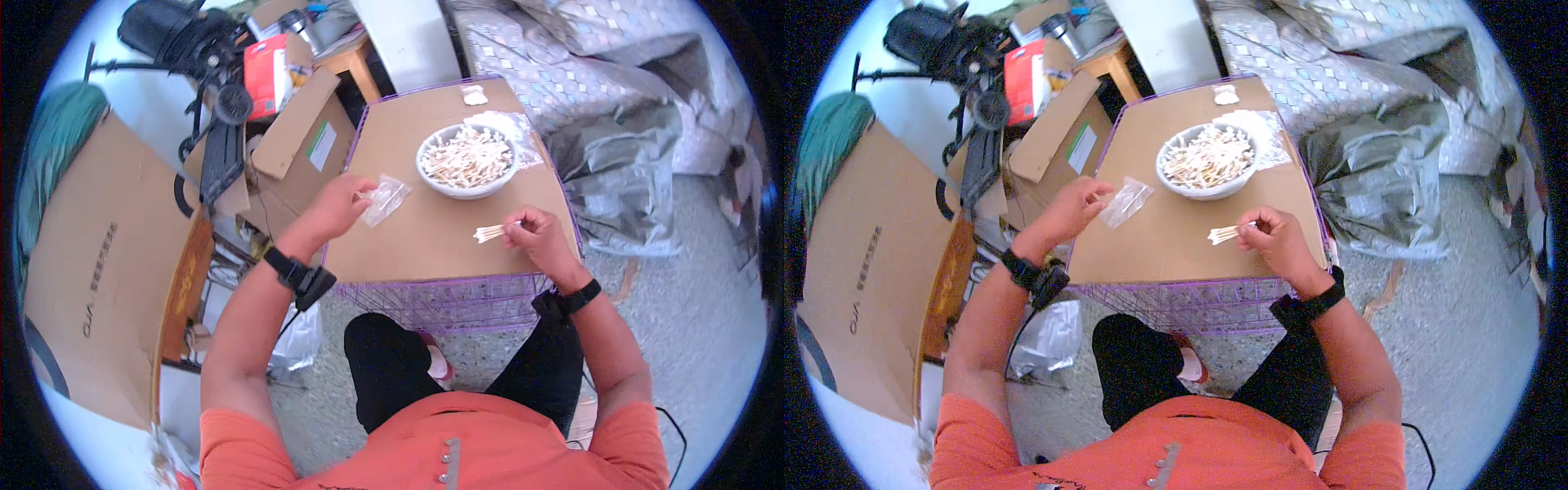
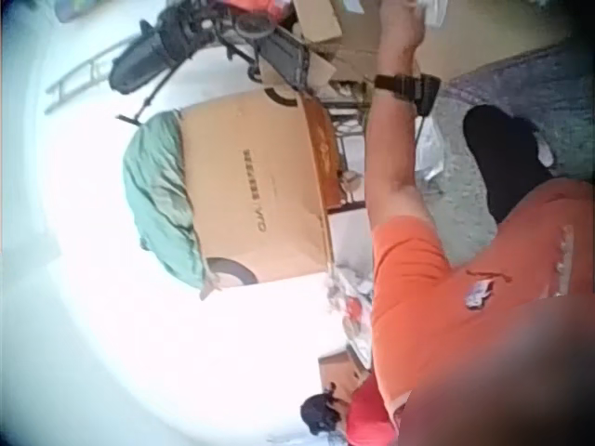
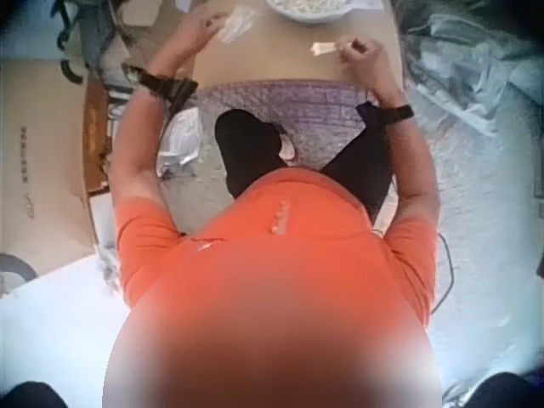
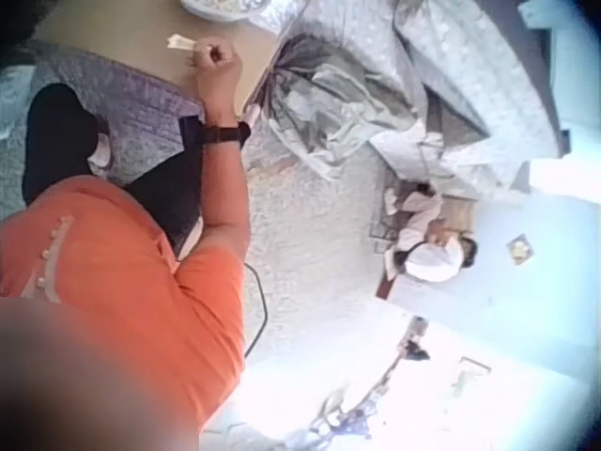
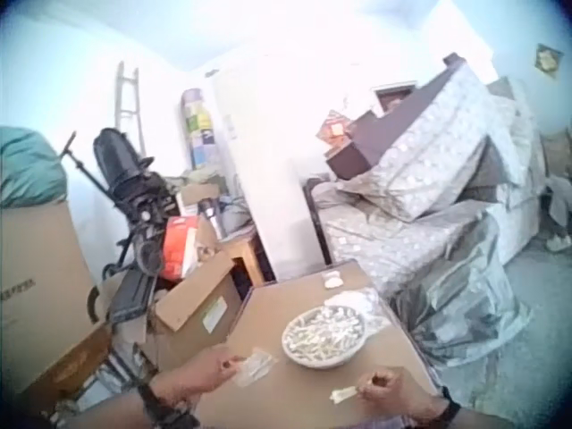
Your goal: Packing cotton swabs into small plastic bags.
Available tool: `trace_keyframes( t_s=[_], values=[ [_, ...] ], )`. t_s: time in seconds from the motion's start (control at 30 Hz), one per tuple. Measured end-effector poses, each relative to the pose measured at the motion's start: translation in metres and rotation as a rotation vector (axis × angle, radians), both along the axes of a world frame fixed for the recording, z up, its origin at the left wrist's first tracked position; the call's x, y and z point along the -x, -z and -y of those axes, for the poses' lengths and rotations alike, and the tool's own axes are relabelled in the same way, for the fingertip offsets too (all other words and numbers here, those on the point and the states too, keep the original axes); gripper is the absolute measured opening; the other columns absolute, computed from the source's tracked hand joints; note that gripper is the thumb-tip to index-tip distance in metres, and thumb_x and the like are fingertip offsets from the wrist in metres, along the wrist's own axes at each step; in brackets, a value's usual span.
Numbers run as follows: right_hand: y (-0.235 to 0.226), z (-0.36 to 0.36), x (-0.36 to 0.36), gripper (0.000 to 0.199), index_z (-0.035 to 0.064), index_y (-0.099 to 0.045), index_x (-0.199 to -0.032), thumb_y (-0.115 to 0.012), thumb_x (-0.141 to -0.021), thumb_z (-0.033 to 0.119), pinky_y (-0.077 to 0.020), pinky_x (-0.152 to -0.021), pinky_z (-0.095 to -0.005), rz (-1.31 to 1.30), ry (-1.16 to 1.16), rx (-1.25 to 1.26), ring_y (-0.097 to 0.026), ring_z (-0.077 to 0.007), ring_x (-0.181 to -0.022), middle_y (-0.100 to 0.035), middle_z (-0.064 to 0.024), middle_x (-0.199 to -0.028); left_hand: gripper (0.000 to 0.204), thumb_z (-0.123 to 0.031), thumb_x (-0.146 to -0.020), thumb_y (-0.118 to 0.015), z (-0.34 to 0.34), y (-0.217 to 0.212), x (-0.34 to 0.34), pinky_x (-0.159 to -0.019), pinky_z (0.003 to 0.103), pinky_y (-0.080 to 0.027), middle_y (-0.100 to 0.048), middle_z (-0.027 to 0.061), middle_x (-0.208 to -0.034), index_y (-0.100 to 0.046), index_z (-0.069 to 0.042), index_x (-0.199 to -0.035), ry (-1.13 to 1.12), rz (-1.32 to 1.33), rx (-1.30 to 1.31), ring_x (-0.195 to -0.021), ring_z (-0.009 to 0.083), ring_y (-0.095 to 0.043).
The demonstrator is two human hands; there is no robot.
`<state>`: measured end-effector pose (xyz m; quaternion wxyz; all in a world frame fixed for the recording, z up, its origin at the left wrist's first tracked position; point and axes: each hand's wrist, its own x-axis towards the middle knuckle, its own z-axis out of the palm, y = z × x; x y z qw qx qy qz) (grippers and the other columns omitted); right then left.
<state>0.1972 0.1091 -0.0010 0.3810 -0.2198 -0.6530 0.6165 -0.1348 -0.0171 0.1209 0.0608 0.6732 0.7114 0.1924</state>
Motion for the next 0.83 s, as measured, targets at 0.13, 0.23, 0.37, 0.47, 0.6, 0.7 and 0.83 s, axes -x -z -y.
trace_keyframes(
  t_s=[0.13, 0.23, 0.37, 0.47, 0.6, 0.7, 0.83],
  values=[
    [0.014, -0.012, -0.009, 0.002, 0.0017, -0.061, -0.093, -0.061, -0.092, 0.003, -0.0510, -0.066, -0.0221, 0.023, -0.006, 0.002, -0.061, -0.0074, -0.071, -0.064, -0.0014, -0.080, 0.025, -0.003, -0.083, -0.062, -0.064, 0.011, 0.033, -0.081, 0.035, -0.051, -0.062, 0.0149, -0.102, -0.065, -0.004, -0.107, 0.111, -0.194, 0.068, -0.090, 0.0289, -0.062],
    [0.017, -0.008, -0.007, 0.001, 0.0034, -0.063, -0.092, -0.062, -0.092, 0.004, -0.0440, -0.058, -0.0199, -0.003, 0.001, 0.017, -0.055, -0.0041, -0.066, -0.061, 0.0022, -0.076, 0.024, -0.001, -0.079, -0.062, -0.092, 0.030, 0.039, -0.084, 0.038, -0.049, -0.062, 0.0163, -0.101, -0.066, -0.005, -0.102, 0.162, -0.272, 0.092, -0.095, 0.0333, -0.060],
    [0.018, -0.006, -0.007, 0.001, 0.0037, -0.063, -0.092, -0.062, -0.092, 0.004, -0.0431, -0.059, -0.0196, -0.076, -0.020, 0.050, -0.054, -0.0034, -0.067, -0.060, 0.0029, -0.076, 0.016, -0.001, -0.077, -0.064, -0.107, 0.041, 0.044, -0.085, 0.041, -0.048, -0.060, 0.0170, -0.094, -0.066, -0.005, -0.092, 0.181, -0.319, 0.145, -0.094, 0.0361, -0.059],
    [0.017, -0.006, -0.007, 0.002, 0.0038, -0.063, -0.091, -0.062, -0.092, 0.004, -0.0432, -0.060, -0.0195, -0.090, -0.032, 0.097, -0.053, -0.0030, -0.068, -0.060, 0.0034, -0.076, 0.011, -0.002, -0.076, -0.065, -0.110, 0.039, 0.045, -0.082, 0.042, -0.048, -0.058, 0.0153, -0.091, -0.064, -0.005, -0.087, 0.163, -0.317, 0.218, -0.091, 0.0351, -0.059],
    [0.018, -0.006, -0.008, 0.002, 0.0033, -0.063, -0.090, -0.062, -0.092, 0.004, -0.0432, -0.059, -0.0199, -0.104, -0.033, 0.080, -0.053, -0.0034, -0.068, -0.060, 0.0036, -0.076, 0.010, -0.002, -0.076, -0.067, -0.104, 0.040, 0.040, -0.080, 0.040, -0.049, -0.059, 0.0138, -0.091, -0.063, -0.005, -0.085, 0.189, -0.313, 0.218, -0.091, 0.0334, -0.059],
    [0.017, -0.006, -0.011, 0.002, 0.0036, -0.063, -0.090, -0.062, -0.092, 0.005, -0.0439, -0.060, -0.0203, -0.063, -0.017, 0.046, -0.053, -0.0036, -0.069, -0.059, 0.0032, -0.076, 0.007, -0.003, -0.076, -0.068, -0.098, 0.042, 0.033, -0.078, 0.040, -0.048, -0.058, 0.0133, -0.089, -0.062, -0.005, -0.081, 0.143, -0.299, 0.159, -0.089, 0.0331, -0.059],
    [0.016, -0.004, -0.010, 0.003, 0.0052, -0.064, -0.091, -0.062, -0.093, 0.006, -0.0449, -0.062, -0.0208, -0.024, 0.003, -0.001, -0.054, -0.0041, -0.071, -0.060, 0.0031, -0.078, 0.017, -0.006, -0.078, -0.069, -0.095, 0.044, 0.039, -0.083, 0.041, -0.048, -0.057, 0.0135, -0.099, -0.062, -0.006, -0.093, 0.119, -0.358, 0.246, -0.095, 0.0333, -0.059]
  ],
)
